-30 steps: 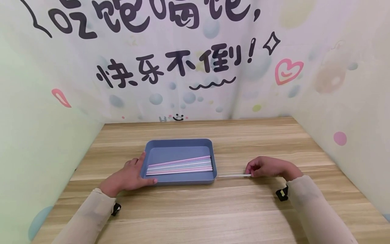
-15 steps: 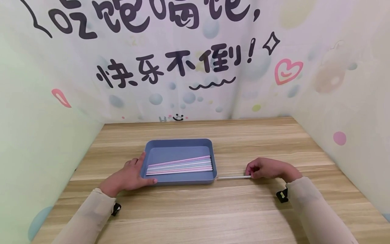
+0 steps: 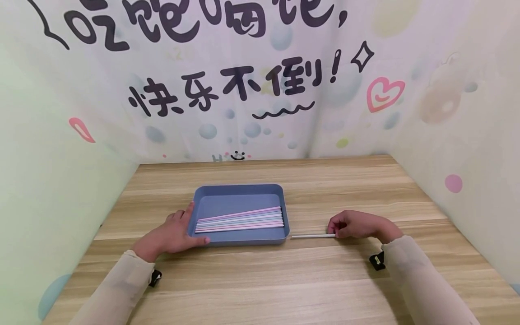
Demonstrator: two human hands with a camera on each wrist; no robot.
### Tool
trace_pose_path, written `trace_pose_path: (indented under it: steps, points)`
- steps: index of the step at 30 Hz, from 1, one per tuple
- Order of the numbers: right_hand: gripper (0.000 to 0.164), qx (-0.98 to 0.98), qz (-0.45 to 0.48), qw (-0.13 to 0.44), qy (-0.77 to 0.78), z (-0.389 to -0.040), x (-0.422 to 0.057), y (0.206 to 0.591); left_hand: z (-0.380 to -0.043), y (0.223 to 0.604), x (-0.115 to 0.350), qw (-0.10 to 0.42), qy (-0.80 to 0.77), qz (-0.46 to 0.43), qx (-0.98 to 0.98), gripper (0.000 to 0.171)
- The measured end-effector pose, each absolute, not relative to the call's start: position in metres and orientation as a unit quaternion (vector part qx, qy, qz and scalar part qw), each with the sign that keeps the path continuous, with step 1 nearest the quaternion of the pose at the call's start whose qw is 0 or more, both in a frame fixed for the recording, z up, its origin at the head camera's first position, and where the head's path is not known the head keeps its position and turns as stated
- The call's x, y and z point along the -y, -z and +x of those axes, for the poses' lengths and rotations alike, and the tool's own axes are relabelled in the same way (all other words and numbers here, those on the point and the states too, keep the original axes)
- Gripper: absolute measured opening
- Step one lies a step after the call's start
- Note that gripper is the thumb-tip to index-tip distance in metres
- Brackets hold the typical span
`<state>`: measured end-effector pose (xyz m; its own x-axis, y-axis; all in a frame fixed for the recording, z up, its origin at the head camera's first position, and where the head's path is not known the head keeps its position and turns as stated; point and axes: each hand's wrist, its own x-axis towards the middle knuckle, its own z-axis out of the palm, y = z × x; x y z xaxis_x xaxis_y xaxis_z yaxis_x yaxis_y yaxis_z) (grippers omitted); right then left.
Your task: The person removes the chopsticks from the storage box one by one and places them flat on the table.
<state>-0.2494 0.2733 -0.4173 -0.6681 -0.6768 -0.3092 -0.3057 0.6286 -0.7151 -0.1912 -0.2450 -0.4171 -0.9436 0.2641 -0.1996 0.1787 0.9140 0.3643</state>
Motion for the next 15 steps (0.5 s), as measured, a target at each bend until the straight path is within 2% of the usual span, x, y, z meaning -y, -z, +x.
trace_pose_path:
  steps: [15]
  points:
    - [0.016, -0.853, -0.301, 0.285, 0.319, -0.2479, -0.2715, 0.4163, -0.1914, 0.4162, 0.2455, 0.123, -0.171, 0.115, -0.971, 0.126]
